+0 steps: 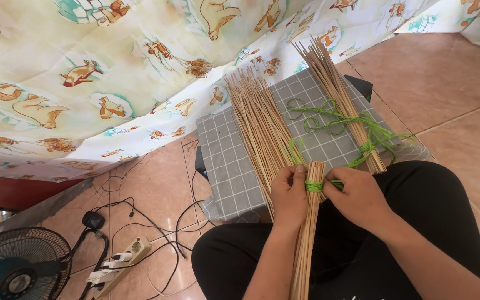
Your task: Gathering thin wooden sticks into bundles and tying them securely with green plastic strips.
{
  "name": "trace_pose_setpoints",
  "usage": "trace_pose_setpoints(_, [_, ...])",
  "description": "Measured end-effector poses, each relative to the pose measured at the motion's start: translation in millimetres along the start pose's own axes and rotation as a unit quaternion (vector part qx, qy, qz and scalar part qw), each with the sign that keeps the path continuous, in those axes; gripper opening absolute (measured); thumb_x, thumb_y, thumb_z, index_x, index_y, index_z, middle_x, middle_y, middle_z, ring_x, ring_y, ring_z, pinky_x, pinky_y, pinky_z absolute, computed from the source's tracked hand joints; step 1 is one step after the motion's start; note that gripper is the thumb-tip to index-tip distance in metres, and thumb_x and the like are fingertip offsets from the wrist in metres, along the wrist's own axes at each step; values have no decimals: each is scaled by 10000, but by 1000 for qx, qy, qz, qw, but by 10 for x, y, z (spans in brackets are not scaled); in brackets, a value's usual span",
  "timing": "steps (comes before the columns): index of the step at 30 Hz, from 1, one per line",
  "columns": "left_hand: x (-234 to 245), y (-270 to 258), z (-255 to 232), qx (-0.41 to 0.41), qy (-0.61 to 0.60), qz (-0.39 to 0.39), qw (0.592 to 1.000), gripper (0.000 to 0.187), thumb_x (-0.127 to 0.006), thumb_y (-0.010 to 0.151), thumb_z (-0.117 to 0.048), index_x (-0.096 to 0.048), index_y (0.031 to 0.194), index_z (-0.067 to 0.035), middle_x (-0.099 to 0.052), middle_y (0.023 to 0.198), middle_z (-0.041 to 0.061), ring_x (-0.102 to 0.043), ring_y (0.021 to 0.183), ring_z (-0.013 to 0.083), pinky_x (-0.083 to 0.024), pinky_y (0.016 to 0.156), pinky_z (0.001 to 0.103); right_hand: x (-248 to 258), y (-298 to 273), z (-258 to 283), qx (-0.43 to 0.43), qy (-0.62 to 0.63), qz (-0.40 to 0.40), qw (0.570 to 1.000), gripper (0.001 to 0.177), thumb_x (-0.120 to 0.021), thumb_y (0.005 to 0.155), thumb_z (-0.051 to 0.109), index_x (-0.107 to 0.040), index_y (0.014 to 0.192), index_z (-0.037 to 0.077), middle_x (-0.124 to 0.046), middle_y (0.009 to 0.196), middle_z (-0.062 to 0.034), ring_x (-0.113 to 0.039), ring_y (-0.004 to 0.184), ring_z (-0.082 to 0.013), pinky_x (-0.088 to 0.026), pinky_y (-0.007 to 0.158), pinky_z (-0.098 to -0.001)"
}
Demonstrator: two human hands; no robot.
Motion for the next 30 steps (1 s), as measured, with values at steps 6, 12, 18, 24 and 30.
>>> trace_pose_setpoints(6, [76,45,206,8,-104,-14,994,228,-508,1075,-171,-659,954,-49,-585,826,48,-526,819,142,-417,733,266,-484,155,-594,-46,258,6,965,216,-687,911,164,-731,763,12,-631,595,-141,-564,591,-225,-462,554,-336])
trace_pose_setpoints(12, [187,-53,204,24,-124,-36,991,233,-471,1081,-163,-643,953,-73,-554,739,22,-498,655,95,-412,619,241,-237,-253,-61,178,160,-73,968,325,-674,932,151,-657,625,46,-672,839,-107,-629,640,-194,-503,566,-340])
trace_pose_setpoints(18, [227,-114,-34,-86,1,-29,996,187,-461,1061,-183,-595,991,-72,-613,851,33,-603,776,129,-532,745,284,-274,-460,286,259,199,-66,943,109,-607,846,-50,-579,763,14,-689,1074,-79,-594,633,-100,-523,596,-219])
trace_pose_setpoints(24, [252,-200,-299,-106,-102,-11,989,215,-542,1070,-182,-670,972,-41,-600,830,85,-566,819,150,-484,731,325,-217,-274,381,210,350,-39,912,366,-663,945,48,-641,580,29,-675,641,-92,-529,542,-86,-481,512,-254])
trace_pose_setpoints(30, [346,-208,-282,-183,-36,-43,981,170,-595,1034,-179,-690,967,-54,-614,985,81,-631,1003,223,-516,835,392,-373,-250,195,194,439,-31,877,12,-726,831,-93,-716,835,-89,-730,862,-197,-660,659,-154,-602,597,-359])
Point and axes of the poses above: each hand's wrist, its own y-axis towards the middle knuckle, its own x-axis out of the back of the hand, z = x × y, the point moved 9 cm from there along y, towards the middle knuckle
